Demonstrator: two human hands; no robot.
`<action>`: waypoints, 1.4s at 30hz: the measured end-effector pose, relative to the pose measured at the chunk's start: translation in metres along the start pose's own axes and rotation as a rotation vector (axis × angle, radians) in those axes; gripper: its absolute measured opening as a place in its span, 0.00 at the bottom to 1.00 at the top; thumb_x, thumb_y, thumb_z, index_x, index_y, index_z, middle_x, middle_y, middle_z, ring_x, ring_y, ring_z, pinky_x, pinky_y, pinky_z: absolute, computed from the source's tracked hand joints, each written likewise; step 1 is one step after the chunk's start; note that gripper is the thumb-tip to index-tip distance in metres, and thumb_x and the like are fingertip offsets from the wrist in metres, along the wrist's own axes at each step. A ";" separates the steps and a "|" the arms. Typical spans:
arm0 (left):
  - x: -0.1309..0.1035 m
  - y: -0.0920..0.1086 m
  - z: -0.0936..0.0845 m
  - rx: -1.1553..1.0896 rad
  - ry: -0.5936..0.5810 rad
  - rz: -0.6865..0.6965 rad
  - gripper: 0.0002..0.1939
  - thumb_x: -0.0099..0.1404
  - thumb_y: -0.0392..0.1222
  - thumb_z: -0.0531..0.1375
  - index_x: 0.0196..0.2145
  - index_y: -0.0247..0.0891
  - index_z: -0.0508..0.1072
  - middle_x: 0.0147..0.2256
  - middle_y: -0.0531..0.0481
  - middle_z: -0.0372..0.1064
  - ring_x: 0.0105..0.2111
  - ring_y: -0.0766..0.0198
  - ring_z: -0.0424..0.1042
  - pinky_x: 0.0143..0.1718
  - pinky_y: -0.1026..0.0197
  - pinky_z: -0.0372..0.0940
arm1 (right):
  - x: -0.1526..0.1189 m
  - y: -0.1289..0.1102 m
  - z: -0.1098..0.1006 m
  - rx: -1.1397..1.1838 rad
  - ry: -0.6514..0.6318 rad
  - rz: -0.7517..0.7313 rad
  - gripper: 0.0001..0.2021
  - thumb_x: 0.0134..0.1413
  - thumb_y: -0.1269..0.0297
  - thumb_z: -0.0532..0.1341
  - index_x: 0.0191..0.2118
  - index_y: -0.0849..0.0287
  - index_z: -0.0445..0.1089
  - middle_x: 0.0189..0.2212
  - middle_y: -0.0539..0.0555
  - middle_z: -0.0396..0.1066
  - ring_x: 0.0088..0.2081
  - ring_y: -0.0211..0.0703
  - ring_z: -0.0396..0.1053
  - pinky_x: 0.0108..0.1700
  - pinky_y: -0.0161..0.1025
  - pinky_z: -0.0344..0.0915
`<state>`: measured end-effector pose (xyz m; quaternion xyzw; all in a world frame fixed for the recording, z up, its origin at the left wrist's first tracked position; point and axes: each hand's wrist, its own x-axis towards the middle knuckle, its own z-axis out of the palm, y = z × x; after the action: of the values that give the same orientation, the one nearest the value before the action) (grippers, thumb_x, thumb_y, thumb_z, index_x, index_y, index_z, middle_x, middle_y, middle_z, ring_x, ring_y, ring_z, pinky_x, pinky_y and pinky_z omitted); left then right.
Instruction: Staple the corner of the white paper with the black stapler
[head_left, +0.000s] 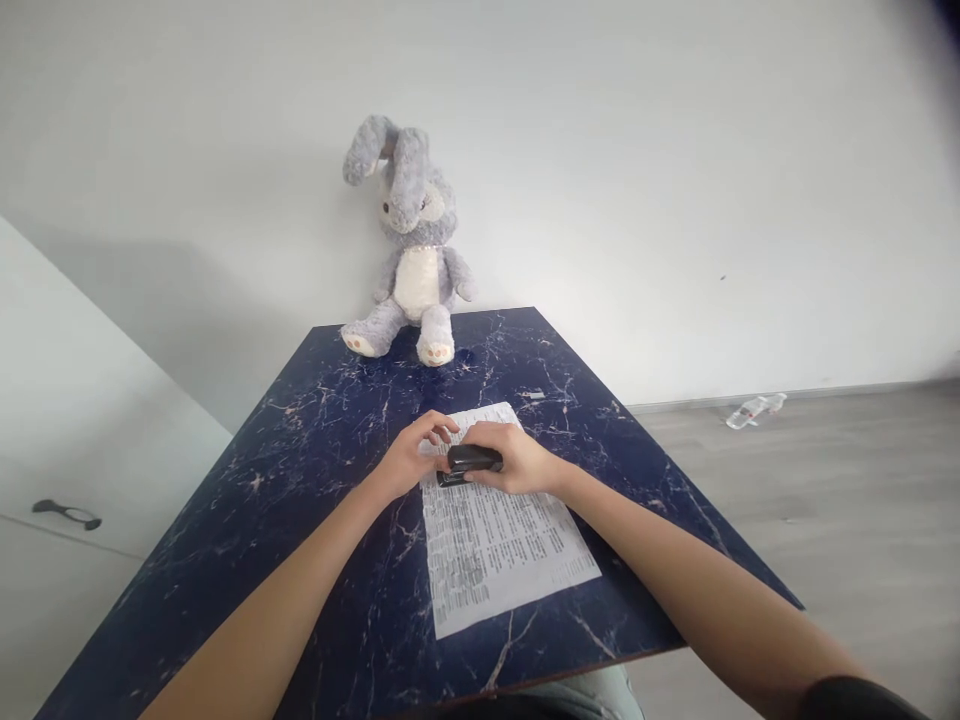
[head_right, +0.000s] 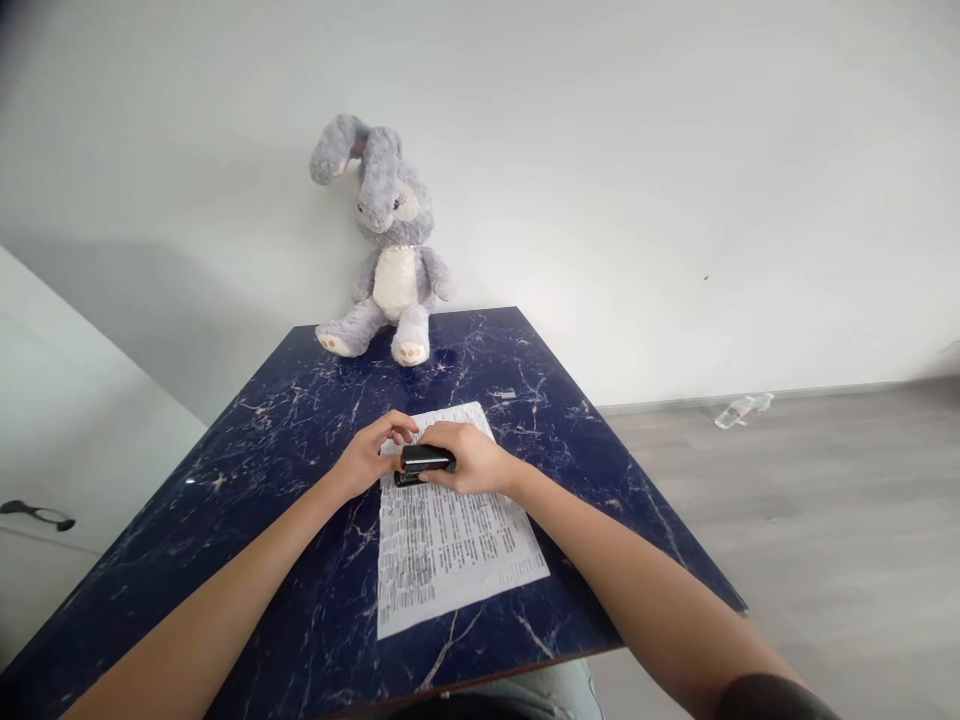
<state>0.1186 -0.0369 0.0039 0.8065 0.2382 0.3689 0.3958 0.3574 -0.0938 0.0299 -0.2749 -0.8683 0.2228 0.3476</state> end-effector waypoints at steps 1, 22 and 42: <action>0.001 0.003 0.000 0.036 0.026 0.027 0.18 0.64 0.54 0.71 0.45 0.42 0.75 0.44 0.47 0.72 0.42 0.58 0.70 0.46 0.56 0.64 | 0.001 -0.001 -0.001 -0.002 0.009 0.009 0.09 0.58 0.65 0.68 0.43 0.58 0.70 0.34 0.52 0.72 0.34 0.43 0.68 0.38 0.39 0.63; -0.008 -0.015 0.002 0.627 -0.235 -0.016 0.24 0.76 0.54 0.57 0.66 0.53 0.69 0.72 0.45 0.53 0.72 0.40 0.51 0.70 0.29 0.44 | -0.024 0.061 -0.063 -0.561 0.018 0.604 0.06 0.57 0.64 0.67 0.38 0.56 0.71 0.34 0.54 0.77 0.34 0.47 0.71 0.32 0.37 0.55; -0.009 -0.004 0.013 0.644 -0.337 -0.019 0.27 0.75 0.46 0.57 0.69 0.61 0.62 0.76 0.52 0.42 0.74 0.37 0.43 0.70 0.25 0.40 | -0.020 0.050 -0.059 -0.464 -0.031 0.485 0.05 0.57 0.69 0.66 0.39 0.57 0.71 0.36 0.54 0.77 0.38 0.48 0.73 0.37 0.37 0.58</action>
<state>0.1229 -0.0465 -0.0086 0.9371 0.2811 0.1332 0.1585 0.4281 -0.0572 0.0304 -0.5420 -0.8103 0.0996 0.1994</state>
